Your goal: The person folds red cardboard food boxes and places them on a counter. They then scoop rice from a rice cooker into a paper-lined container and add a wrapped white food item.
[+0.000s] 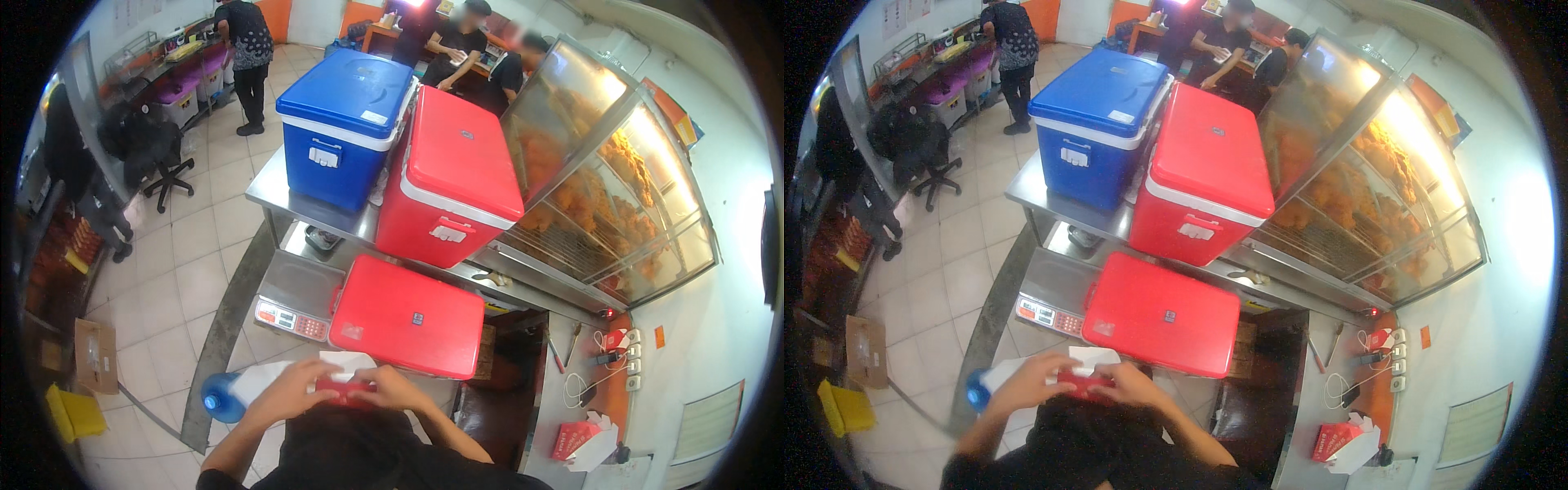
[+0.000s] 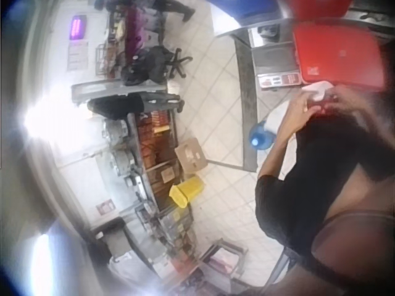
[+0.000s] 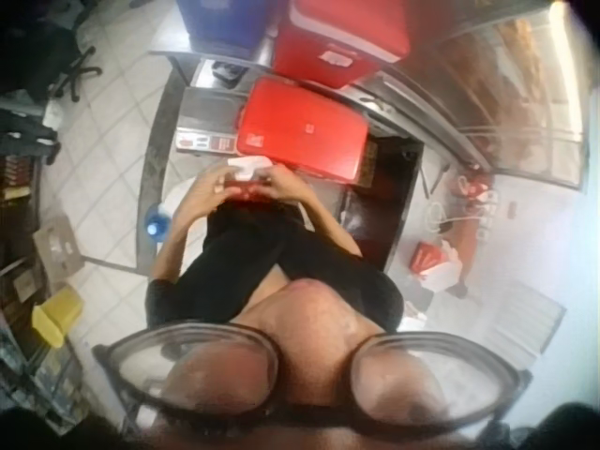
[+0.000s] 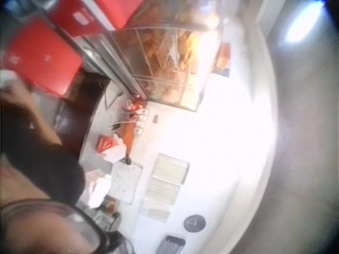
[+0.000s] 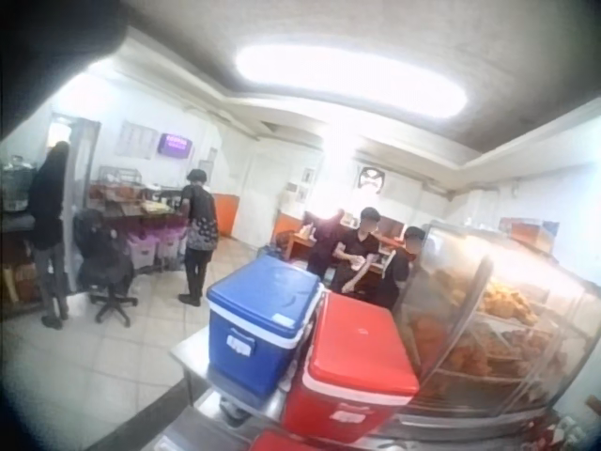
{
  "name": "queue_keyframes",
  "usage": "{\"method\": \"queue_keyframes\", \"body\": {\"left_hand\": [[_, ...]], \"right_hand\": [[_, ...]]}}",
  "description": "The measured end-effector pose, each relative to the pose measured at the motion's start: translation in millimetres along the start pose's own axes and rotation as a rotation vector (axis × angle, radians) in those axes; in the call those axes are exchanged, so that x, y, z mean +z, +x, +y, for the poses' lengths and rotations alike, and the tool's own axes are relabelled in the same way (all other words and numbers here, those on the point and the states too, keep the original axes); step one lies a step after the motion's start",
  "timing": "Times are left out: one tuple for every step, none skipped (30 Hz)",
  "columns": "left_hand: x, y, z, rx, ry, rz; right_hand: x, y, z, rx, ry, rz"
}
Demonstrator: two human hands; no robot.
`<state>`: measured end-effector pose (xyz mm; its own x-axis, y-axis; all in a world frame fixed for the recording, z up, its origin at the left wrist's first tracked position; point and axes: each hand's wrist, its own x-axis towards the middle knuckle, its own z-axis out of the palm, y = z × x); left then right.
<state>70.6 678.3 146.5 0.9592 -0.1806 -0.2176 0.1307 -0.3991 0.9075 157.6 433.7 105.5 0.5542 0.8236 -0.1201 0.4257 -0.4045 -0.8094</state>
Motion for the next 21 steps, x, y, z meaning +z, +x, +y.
{"method": "queue_keyframes", "body": {"left_hand": [[-7,-7,8,0.082,0.060,0.135],[-13,-16,16,0.195,0.113,0.282],[-18,-22,21,0.207,0.199,0.324],[-22,-27,25,0.253,0.281,0.376],[-24,-30,27,0.320,0.361,0.455],[-22,-30,27,0.320,0.404,0.429],[-19,-28,25,0.290,0.386,0.363],[-12,-26,22,0.262,0.357,0.315],[-5,-23,18,0.233,0.324,0.265],[0,-20,13,0.235,0.233,0.290],[5,-18,8,0.233,0.139,0.309],[9,-17,3,0.231,0.045,0.327],[11,-15,-2,0.279,0.114,0.347],[12,-13,-6,0.326,0.181,0.367],[13,-12,-9,0.378,0.233,0.396],[14,-9,-12,0.400,0.358,0.376],[14,-6,-13,0.426,0.466,0.364],[14,-4,-13,0.441,0.574,0.336],[14,-1,-13,0.478,0.629,0.311],[14,2,-12,0.504,0.682,0.269],[14,6,-11,0.530,0.734,0.225]], "right_hand": [[-1,4,0,0.201,0.100,-0.054],[-2,9,1,0.213,0.170,-0.022],[1,12,0,0.219,0.355,0.035],[4,17,-2,0.225,0.540,0.092],[7,21,-5,0.314,0.701,0.147],[9,22,-7,0.242,0.821,0.128],[13,24,-11,0.181,0.882,0.077],[17,25,-15,0.158,0.933,0.032],[21,26,-18,0.121,1.000,-0.027],[24,28,-21,0.027,1.024,-0.112],[27,28,-23,0.026,1.022,-0.095],[30,29,-24,0.007,1.030,-0.088],[32,28,-25,-0.019,1.041,-0.077],[32,26,-24,-0.037,0.939,-0.048],[31,25,-22,-0.061,0.841,-0.015],[30,22,-20,-0.084,0.742,0.016],[27,19,-17,-0.042,0.831,0.078],[23,19,-14,0.001,0.918,0.142],[18,17,-11,0.122,0.987,0.202],[11,14,-9,0.187,1.154,0.251],[4,12,-6,0.218,1.175,0.226]]}}
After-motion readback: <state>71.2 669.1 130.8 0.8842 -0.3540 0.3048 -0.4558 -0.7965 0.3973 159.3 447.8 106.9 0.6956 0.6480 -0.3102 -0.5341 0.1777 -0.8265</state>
